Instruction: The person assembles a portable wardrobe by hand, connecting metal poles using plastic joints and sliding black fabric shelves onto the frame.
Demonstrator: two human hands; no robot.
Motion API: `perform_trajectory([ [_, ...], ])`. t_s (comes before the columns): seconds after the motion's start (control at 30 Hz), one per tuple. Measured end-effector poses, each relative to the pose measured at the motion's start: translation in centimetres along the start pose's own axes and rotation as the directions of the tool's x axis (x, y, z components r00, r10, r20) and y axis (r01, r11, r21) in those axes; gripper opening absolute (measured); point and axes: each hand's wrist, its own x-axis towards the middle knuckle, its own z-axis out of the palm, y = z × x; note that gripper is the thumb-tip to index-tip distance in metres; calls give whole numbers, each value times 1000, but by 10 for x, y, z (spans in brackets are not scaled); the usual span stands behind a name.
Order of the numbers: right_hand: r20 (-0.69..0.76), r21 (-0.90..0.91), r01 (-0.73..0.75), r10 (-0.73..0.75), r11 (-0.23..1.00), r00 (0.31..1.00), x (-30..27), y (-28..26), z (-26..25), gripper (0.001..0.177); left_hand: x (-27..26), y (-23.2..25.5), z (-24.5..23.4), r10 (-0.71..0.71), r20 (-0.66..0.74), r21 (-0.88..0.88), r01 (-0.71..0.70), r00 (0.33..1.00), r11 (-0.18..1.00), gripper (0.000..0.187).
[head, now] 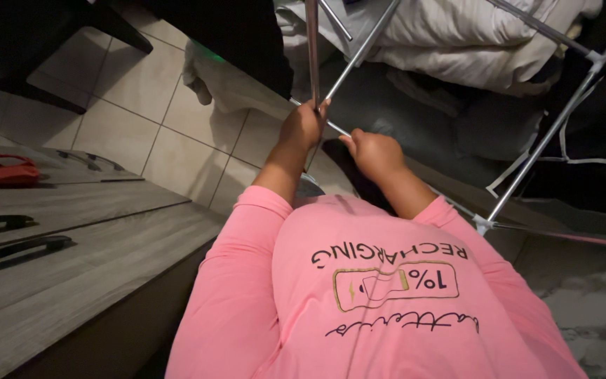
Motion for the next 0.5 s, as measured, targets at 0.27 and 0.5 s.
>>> perform_trajectory([
  [0.27, 430, 382, -216, 34, 898, 902, 26, 24, 9, 42, 7, -15, 1, 28, 44, 6, -28, 999, 1000, 52],
  [0.5, -51, 6, 2, -2, 1000, 999, 0, -2, 6, 39, 10, -8, 2, -36, 34, 24, 35, 999, 999, 51],
])
